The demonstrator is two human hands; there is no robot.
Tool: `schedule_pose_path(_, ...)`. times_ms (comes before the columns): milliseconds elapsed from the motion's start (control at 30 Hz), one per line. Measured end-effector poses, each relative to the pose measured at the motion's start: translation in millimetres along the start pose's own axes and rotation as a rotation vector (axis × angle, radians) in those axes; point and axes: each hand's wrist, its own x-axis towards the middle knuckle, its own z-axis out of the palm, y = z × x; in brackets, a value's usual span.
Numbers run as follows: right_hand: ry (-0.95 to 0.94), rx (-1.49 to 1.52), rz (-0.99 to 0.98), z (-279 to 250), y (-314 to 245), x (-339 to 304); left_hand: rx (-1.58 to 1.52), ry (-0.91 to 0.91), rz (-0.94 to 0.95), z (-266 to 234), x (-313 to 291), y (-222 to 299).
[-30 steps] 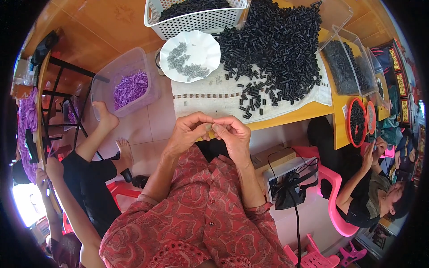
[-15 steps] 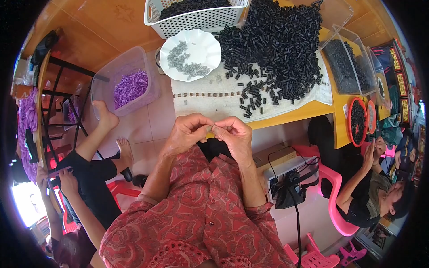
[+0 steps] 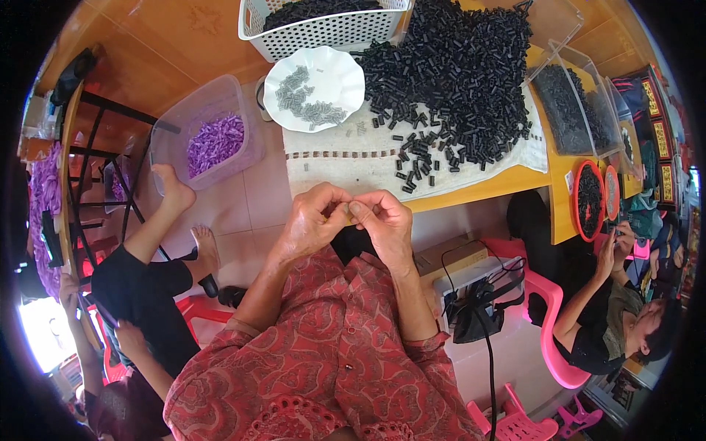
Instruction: Manually assembling small metal rings into black plastic sleeves at a workbench.
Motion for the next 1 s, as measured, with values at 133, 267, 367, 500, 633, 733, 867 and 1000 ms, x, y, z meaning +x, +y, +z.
schedule_pose_path(133,0.016,-0.028,0.032,2.7,-1.7,-0.7,0.046,-0.018,-0.037,0.6,0.4,-1.0)
schedule_pose_path(267,0.042,-0.037,0.023,10.1,-3.4,-1.8,0.099,0.041,0.073,5.2,-0.3,-8.2)
schedule_pose_path(367,0.042,-0.045,0.026,8.6,-4.4,-1.7,0.034,0.042,0.073,5.7,0.1,-9.8)
schedule_pose_path(500,0.005,-0.075,0.023,5.7,-4.7,-2.3,-0.067,-0.017,-0.065,3.3,0.2,-14.5)
schedule_pose_path(633,-0.016,-0.039,0.044,4.8,-3.4,-2.3,-0.347,-0.143,-0.308,-3.3,3.6,-6.6)
schedule_pose_path(733,-0.010,0.023,0.043,5.8,-3.1,-2.0,-0.422,-0.165,-0.292,-2.1,2.8,-12.3)
schedule_pose_path(867,-0.009,0.029,-0.006,4.5,-3.2,-0.1,-0.447,-0.127,-0.228,1.9,1.0,-18.6)
schedule_pose_path(1000,-0.023,0.004,0.003,1.3,-2.8,-0.7,-0.490,-0.165,-0.238,1.2,0.6,-24.2)
